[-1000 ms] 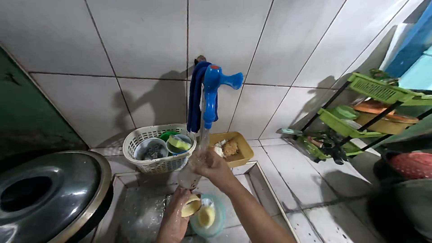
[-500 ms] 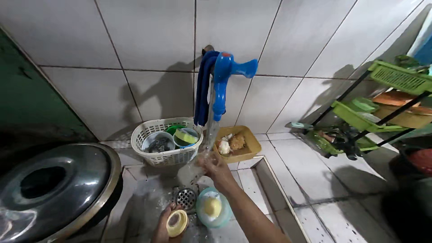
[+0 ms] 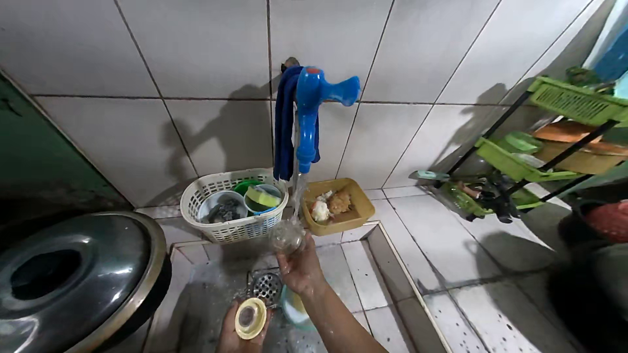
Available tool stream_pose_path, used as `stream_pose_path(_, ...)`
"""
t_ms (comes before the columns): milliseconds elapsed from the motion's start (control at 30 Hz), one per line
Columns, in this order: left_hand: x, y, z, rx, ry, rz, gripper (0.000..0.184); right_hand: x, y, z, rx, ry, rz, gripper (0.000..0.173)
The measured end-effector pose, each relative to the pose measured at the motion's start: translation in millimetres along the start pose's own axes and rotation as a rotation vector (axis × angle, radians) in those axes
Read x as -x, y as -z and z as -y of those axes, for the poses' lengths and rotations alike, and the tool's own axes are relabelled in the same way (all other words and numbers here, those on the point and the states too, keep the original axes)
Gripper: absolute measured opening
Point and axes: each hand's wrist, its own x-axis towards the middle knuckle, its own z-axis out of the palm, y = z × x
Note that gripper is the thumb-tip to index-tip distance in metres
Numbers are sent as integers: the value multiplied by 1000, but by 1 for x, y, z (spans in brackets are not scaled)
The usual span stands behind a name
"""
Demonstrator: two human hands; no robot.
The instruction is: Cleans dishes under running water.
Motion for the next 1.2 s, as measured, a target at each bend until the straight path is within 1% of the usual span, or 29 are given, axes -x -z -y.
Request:
stream_pose_path(100, -5, -6, 3, 61, -65, 24, 37, 2, -5, 6, -90, 59, -27, 60)
stream_pose_path(167, -10, -15, 5, 105, -89, 69, 39, 3, -7, 10, -152, 71, -42, 60)
stream_pose_path(233, -16, -28, 7, 96, -65, 109, 43, 5, -6, 16, -73, 65, 28, 60)
stream_pose_path(300, -18, -50, 7, 55, -28, 99, 43, 13, -4, 24, 193, 121, 136, 53)
stream_pose_path(400, -24, -79, 11, -47, 2, 129, 40, 33, -4, 44, 733, 362, 304, 36)
stream_pose_path(433, -27, -87, 13, -76, 6, 134, 39, 41, -6, 51, 914, 437, 344, 36)
stream_pose_path(467, -30, -95, 16, -88, 5, 136, 37, 48, -10, 58, 1074, 489, 375, 40)
stream_pose_path(500, -33, -101, 19, -72, 7, 149, 36, 54, -15, 62, 1177, 526, 400, 45)
stream_pose_path(533, -35, -107, 21, -40, 7, 156, 34, 58, -21, 65, 1221, 546, 433, 48)
stream_pose_path(600, -37, -117, 25, 26, 33, 179, 34, 55, -33, 68, 1231, 581, 470, 50)
stream_pose_path(667, -39, -123, 26, 76, 85, 181, 36, 44, -42, 70, 1327, 706, 431, 60)
stream_pose_path(700, -39, -123, 27, 88, 95, 168, 36, 43, -45, 70, 1338, 725, 428, 63)
stream_pose_path(800, -39, -120, 23, 103, 98, 123, 39, 44, -53, 69, 1216, 635, 470, 59)
stream_pose_path(867, -39, -116, 19, 75, 96, 89, 41, 41, -53, 67, 1192, 661, 479, 59)
stream_pose_path(933, -38, -112, 12, 52, 90, 80, 43, 41, -54, 67, 1095, 651, 490, 58)
stream_pose_path(967, -37, -111, 9, 54, 90, 73, 44, 39, -55, 69, 1078, 660, 487, 60)
stream_pose_path(1067, -34, -108, 6, 76, 83, 48, 41, 37, -56, 75, 1110, 717, 488, 65)
stream_pose_path(1133, -33, -109, 6, 87, 92, 66, 41, 41, -61, 80, 1128, 754, 502, 59)
stream_pose_path(1200, -33, -109, 10, 109, 113, 83, 41, 38, -65, 85, 1337, 849, 451, 65)
